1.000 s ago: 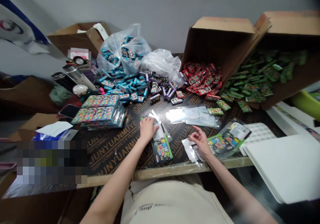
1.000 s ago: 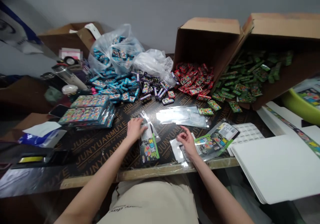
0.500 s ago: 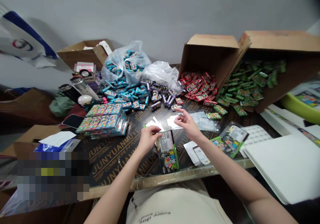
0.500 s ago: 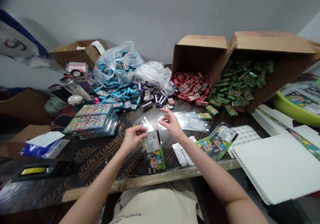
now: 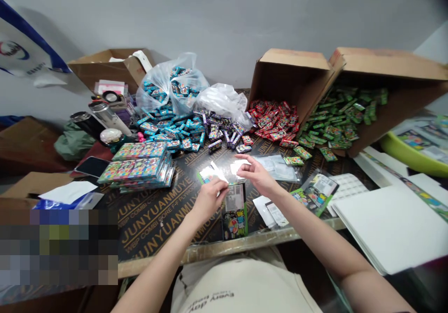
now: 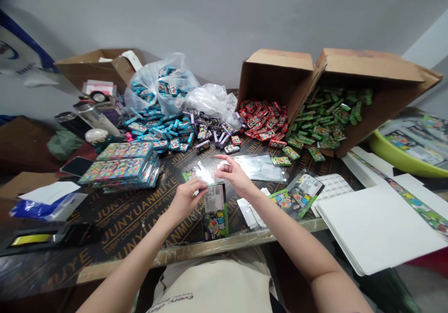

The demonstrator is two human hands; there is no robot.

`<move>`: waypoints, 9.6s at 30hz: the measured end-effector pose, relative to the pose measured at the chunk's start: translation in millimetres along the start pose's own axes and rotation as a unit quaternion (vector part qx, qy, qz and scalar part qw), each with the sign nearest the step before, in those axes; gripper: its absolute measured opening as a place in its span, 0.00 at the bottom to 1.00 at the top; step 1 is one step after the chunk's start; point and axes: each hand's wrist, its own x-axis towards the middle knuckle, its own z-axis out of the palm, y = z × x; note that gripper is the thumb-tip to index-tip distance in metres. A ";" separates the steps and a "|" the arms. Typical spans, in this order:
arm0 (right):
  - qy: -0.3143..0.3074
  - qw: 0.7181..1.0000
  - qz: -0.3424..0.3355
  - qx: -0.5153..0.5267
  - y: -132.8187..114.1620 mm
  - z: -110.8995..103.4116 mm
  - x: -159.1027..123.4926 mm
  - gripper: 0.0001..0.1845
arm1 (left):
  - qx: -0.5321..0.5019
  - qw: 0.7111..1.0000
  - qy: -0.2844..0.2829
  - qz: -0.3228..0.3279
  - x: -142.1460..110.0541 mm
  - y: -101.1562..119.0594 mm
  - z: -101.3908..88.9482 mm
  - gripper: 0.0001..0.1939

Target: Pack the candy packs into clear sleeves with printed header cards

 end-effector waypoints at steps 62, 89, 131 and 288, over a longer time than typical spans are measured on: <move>0.060 0.983 -0.087 -0.150 43.5 32.7 -23.6 0.32 | -0.118 0.982 0.092 -0.112 -22.5 -17.3 -17.4 0.09; -0.012 0.907 -0.176 -0.382 -20.9 40.7 2.7 0.08 | -0.057 0.994 0.087 -0.027 -34.5 -4.1 -30.9 0.07; 0.007 0.953 -0.006 -0.304 76.5 21.4 -2.4 0.13 | 0.199 0.971 0.041 -0.130 -133.9 -109.0 -83.5 0.21; 0.277 0.783 0.064 -0.554 66.9 -71.2 114.6 0.47 | -0.028 0.887 0.297 -0.352 -67.2 -69.3 -43.4 0.17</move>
